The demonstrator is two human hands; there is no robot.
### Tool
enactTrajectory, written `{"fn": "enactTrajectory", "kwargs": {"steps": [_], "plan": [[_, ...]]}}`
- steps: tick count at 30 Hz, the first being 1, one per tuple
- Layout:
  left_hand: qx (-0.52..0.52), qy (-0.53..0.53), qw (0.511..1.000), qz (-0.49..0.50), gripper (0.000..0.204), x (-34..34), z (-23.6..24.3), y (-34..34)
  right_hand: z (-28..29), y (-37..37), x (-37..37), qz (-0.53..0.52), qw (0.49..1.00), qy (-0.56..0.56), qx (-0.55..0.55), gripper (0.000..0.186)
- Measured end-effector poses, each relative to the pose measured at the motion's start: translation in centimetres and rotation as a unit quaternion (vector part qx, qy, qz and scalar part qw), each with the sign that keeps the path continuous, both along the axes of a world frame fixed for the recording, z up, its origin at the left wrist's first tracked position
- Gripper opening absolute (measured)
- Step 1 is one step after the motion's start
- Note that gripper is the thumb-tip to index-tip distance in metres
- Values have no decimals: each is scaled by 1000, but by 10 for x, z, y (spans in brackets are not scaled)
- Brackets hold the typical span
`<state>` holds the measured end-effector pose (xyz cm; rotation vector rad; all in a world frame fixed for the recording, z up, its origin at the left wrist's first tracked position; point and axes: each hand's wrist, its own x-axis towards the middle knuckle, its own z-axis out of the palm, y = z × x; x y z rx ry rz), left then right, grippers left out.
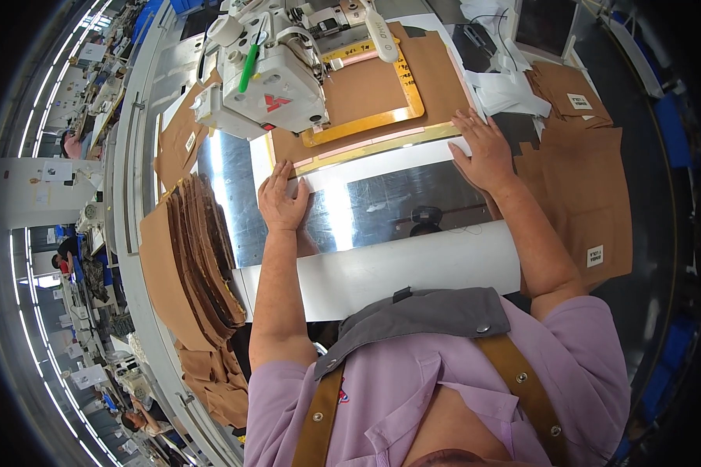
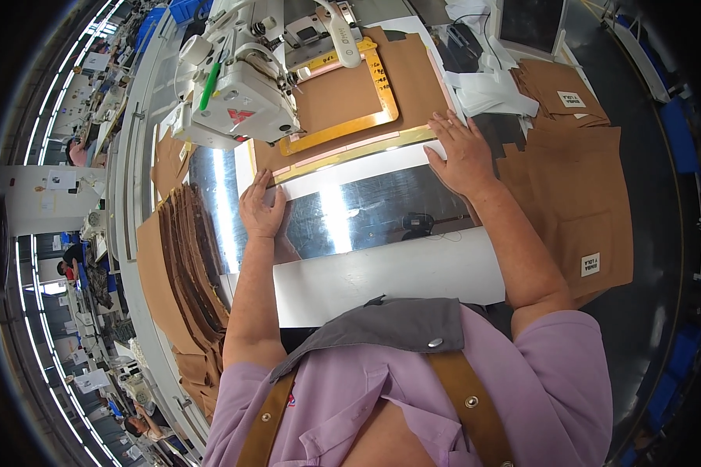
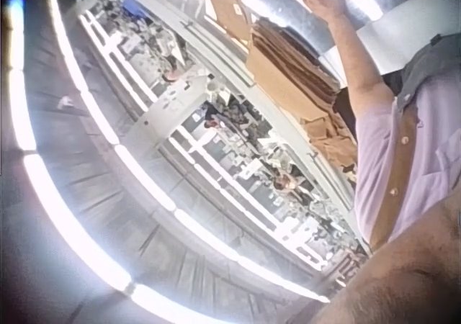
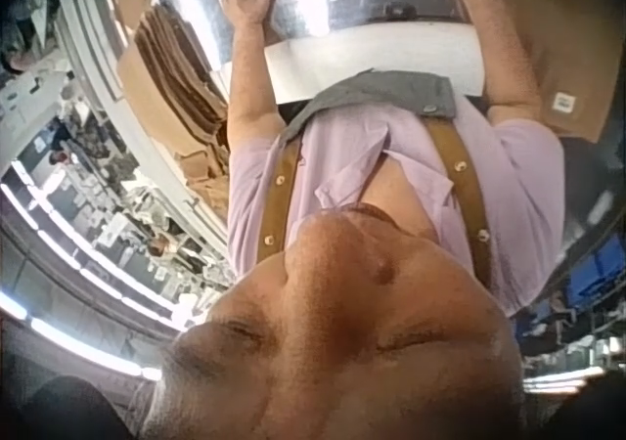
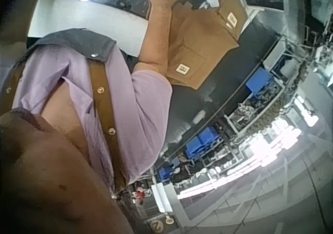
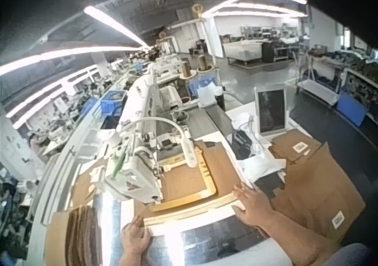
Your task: Operating an industrial sewing machine to assemble leather bag components.
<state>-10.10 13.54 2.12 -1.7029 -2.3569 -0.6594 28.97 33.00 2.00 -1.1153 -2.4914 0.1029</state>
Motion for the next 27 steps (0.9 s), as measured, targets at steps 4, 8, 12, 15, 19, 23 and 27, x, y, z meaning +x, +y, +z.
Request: {"fn": "enactTrajectory", "kwargs": {"steps": [4, 8, 12, 15, 19, 23, 27], "plan": [[-6, -1, 1000, -2, 48, -2, 0, -1, 0, 1, -2, 2, 1000, 3, -2, 50], [-8, 33, 999, -4, 47, 1, 4, 3, -1, 3, 0, 0, 1000, 11, 5, 49], [-19, 19, 1000, -7, 48, 0, 6, 1, 0, 2, -2, -2, 1000, 21, 0, 48], [-10, 22, 999, -25, 47, 4, 7, 5, -1, -1, 3, -16, 999, 31, 16, 47], [13, 59, 998, -14, 46, -4, -2, -1, -4, 2, -2, 5, 997, 76, 20, 44], [-12, 63, 998, 26, 43, -3, -3, -1, 6, 2, 4, -4, 992, 118, 33, 39], [-12, 61, 998, 33, 39, 2, -3, 2, 20, 20, 20, -92, 977, 191, -9, 31]]}}
